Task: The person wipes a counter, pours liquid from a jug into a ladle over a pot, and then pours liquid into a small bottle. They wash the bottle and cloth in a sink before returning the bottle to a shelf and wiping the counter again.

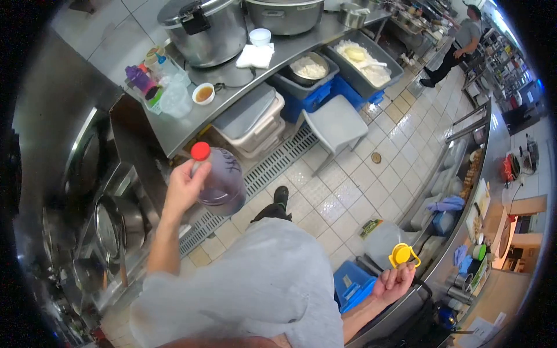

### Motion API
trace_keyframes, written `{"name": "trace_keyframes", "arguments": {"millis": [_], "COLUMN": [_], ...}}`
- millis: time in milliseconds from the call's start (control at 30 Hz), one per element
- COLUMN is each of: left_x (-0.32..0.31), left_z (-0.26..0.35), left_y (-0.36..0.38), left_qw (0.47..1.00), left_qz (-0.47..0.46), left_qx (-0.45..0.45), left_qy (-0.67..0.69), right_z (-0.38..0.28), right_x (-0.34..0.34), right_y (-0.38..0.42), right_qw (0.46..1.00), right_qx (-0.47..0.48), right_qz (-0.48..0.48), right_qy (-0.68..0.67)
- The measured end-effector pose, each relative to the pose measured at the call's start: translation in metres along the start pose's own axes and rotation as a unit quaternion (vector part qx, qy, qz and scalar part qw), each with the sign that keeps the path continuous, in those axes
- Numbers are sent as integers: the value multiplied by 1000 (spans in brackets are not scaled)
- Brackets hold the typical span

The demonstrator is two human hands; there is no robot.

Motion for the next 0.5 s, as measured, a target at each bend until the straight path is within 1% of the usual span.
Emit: {"name": "trace_keyframes", "arguments": {"millis": [33, 67, 133, 167, 233, 267, 400, 500], "left_x": [-4, -6, -11, -13, -18, -23, -47, -62], "left_z": [3, 6, 20, 25, 42, 50, 76, 95], "left_y": [-15, -31, -69, -87, -125, -145, -227, -292], "left_qw": [1000, 1000, 996, 996, 987, 986, 980, 975], "left_qz": [-16, -18, -46, -49, -67, -103, -115, -94], "left_qx": [5, 7, -21, -21, -69, -72, -98, -116], "left_qy": [1, 6, 74, 72, 126, 111, 126, 162], "right_z": [-1, -3, -4, -4, -4, -4, 9, 24], "right_x": [-19, -33, -57, -68, -84, -89, -109, -112], "right_y": [-14, -25, -45, -51, -61, -66, -96, -123], "right_qw": [1000, 1000, 998, 996, 993, 993, 992, 993], "right_qx": [8, 8, 26, 29, 35, 36, 28, 25], "right_qz": [-26, -27, -56, -83, -101, -97, -111, -101], "right_qy": [1, 6, -6, -27, -49, -48, -45, -52]}}
Point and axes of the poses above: each hand's wrist, its own y-axis away from the middle knuckle, its own x-axis out of the back of the hand, z = x × y, the point moved 7 cm from there along -y, towards the middle knuckle, and after that the axes turned 4 degrees about -z, right-handed, at the moved point
